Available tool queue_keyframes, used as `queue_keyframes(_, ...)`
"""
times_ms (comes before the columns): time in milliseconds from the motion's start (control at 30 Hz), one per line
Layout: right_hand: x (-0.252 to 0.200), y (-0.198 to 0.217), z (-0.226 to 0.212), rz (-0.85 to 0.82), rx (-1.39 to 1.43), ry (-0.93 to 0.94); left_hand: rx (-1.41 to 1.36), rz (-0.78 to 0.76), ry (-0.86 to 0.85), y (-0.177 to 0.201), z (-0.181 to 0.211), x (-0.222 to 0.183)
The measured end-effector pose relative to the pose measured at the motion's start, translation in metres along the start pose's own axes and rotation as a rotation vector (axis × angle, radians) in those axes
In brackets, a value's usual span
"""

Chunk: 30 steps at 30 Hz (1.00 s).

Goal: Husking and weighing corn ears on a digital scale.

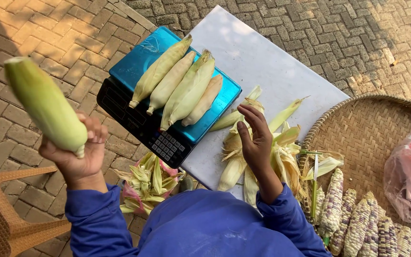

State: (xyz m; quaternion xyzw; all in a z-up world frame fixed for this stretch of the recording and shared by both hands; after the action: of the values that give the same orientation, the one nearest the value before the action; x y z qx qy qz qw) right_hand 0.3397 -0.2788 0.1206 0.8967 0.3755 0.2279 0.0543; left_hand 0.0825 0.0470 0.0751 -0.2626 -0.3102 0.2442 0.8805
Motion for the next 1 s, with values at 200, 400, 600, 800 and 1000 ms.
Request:
queue_keyframes(200,-0.002,-0.001,-0.006,0.015,0.023,0.005,-0.060,0.006,-0.237,0.134,0.067,-0.080)
queue_keyframes(400,-0.003,-0.011,-0.020,-0.036,-0.067,0.026,0.036,-0.010,-0.219,0.147,0.078,-0.109)
queue_keyframes(600,-0.009,-0.014,-0.028,-0.040,-0.070,0.038,-0.016,-0.022,-0.173,0.130,0.068,-0.111)
queue_keyframes(800,-0.019,-0.013,-0.034,-0.041,-0.018,0.032,0.080,-0.035,-0.060,0.074,0.060,-0.090)
queue_keyframes(1000,-0.035,-0.052,-0.028,-0.308,0.155,-0.078,0.543,-0.390,0.466,-0.084,-0.045,-0.053)
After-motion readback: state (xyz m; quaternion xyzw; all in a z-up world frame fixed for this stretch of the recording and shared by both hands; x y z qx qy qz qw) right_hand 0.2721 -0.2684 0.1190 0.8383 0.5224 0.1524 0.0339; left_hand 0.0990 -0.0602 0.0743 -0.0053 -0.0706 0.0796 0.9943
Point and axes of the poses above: each hand's wrist, its own x-axis towards the middle knuckle, its own y-axis out of the back of the hand, z = x × y, the point moved 10 cm from there along x, towards the middle knuckle, and after that the axes turned 12 degrees about -z, right-handed, at the moved point
